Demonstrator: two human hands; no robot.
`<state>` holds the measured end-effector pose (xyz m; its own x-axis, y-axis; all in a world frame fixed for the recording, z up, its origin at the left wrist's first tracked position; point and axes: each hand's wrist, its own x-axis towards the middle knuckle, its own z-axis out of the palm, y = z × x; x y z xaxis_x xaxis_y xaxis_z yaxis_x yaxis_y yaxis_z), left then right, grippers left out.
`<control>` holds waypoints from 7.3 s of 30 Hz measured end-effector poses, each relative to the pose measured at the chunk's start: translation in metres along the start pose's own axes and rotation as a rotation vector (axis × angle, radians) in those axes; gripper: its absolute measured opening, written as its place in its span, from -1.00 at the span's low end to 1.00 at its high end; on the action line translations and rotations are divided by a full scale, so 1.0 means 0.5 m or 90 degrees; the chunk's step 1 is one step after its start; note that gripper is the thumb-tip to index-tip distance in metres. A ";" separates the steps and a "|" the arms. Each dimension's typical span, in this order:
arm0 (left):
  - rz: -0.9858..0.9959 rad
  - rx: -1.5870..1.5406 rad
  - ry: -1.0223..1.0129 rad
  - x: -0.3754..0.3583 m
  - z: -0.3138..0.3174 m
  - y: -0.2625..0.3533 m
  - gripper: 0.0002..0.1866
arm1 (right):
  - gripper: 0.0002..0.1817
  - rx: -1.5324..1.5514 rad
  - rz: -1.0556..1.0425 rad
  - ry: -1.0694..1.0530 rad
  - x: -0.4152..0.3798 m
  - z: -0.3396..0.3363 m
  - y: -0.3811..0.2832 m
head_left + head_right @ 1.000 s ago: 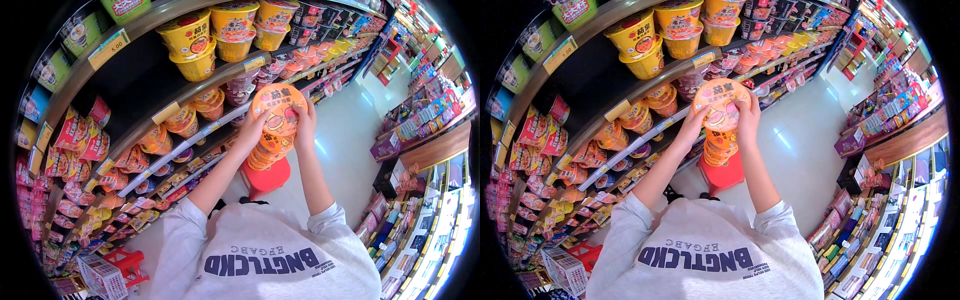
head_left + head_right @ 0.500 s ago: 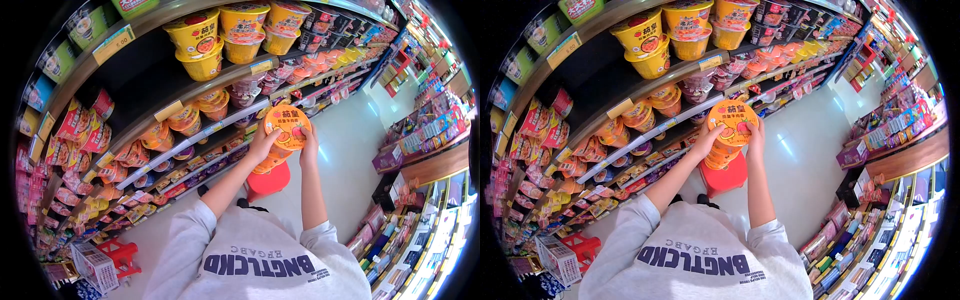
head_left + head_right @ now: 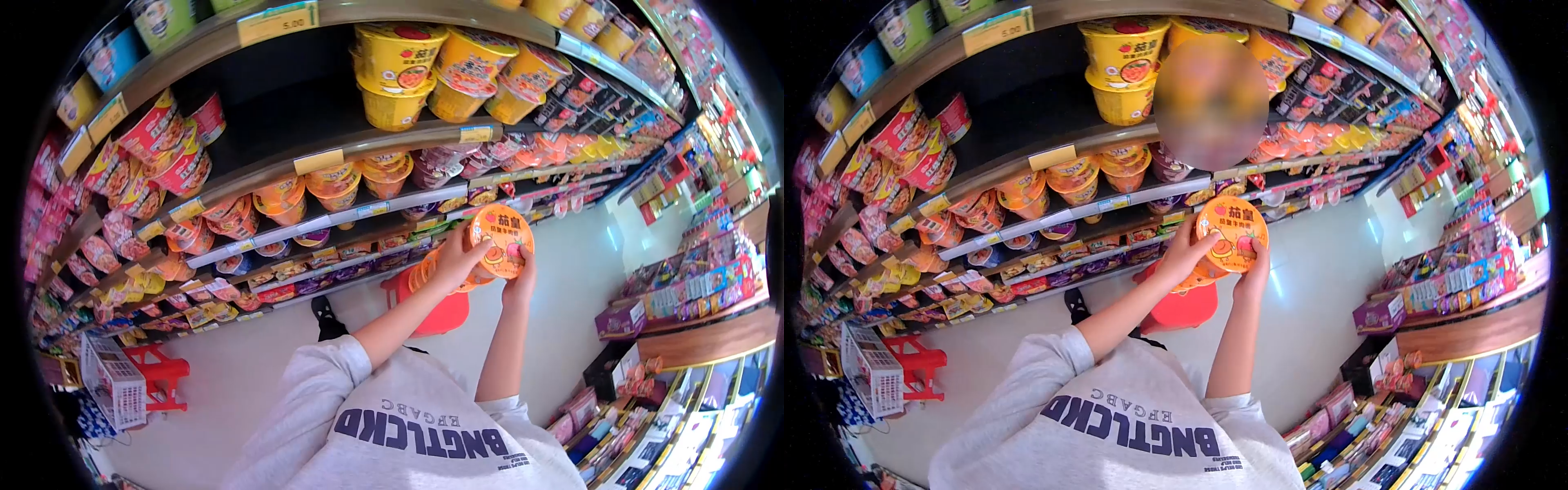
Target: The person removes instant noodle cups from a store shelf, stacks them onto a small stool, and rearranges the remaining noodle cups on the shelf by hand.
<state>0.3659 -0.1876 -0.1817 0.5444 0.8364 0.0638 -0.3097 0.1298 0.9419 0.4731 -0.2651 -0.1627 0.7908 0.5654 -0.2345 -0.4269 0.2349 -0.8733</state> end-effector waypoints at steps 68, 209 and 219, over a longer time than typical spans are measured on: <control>0.126 0.115 0.327 0.160 -0.724 0.500 -0.42 | -0.47 -0.248 0.066 -0.592 -0.089 0.915 0.224; 0.016 -0.213 0.030 0.140 -0.345 0.424 -0.27 | -0.65 0.101 0.100 -0.569 -0.062 0.563 0.022; -0.129 -0.003 -0.050 0.102 -0.195 0.173 -0.42 | -0.65 -0.083 -0.007 -0.288 -0.011 0.246 0.011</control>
<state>0.2909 -0.0817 -0.1290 0.6555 0.7484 -0.1012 -0.1911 0.2941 0.9365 0.4122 -0.1697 -0.1135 0.5123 0.8578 -0.0409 -0.3383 0.1578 -0.9277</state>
